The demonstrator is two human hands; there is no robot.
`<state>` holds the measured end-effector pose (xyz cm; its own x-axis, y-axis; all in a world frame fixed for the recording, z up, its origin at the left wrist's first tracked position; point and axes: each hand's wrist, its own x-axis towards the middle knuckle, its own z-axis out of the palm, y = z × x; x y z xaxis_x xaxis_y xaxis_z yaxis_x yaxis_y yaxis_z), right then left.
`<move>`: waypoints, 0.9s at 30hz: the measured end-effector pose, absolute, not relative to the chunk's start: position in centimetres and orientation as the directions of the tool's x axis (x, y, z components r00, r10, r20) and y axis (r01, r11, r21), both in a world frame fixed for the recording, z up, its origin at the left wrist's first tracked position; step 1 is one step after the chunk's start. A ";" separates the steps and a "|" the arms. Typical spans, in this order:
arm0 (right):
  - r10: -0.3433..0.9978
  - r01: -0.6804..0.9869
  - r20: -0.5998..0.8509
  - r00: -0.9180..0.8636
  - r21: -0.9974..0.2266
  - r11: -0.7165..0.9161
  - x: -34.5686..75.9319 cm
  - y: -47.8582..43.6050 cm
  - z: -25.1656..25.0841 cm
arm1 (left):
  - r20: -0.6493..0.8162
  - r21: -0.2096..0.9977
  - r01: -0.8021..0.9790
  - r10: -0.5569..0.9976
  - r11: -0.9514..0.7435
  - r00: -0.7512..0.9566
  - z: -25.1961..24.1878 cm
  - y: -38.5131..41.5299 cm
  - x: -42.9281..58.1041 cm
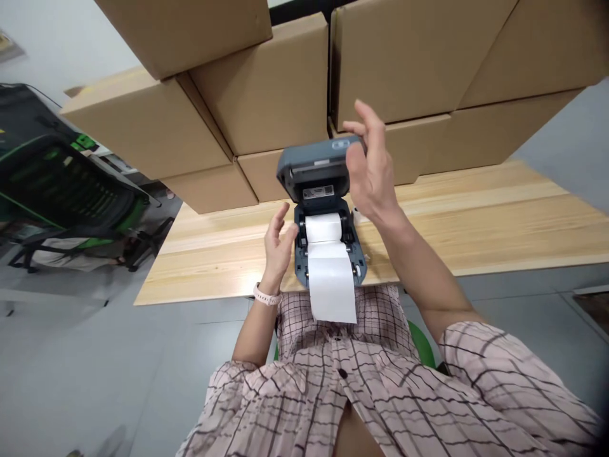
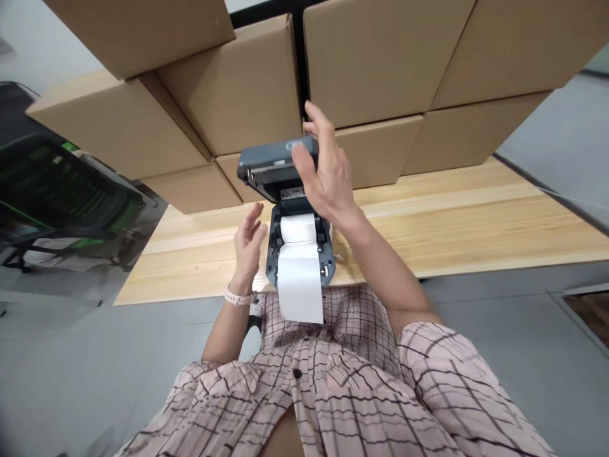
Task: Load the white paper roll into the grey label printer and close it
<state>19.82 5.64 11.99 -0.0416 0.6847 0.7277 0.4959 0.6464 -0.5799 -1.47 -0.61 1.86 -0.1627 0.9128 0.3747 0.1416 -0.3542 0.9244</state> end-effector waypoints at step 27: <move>0.654 0.717 -0.294 -0.697 -0.247 0.652 17.2 8.4 8.9 | -0.085 0.636 0.772 0.995 0.022 0.043 5.6 -0.2 -1.3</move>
<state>17.16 8.44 8.90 -0.6968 0.6541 -0.2943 0.7167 0.6524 -0.2465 -1.30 -0.23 5.61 0.0425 0.9954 -0.0853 0.7715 0.0215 0.6358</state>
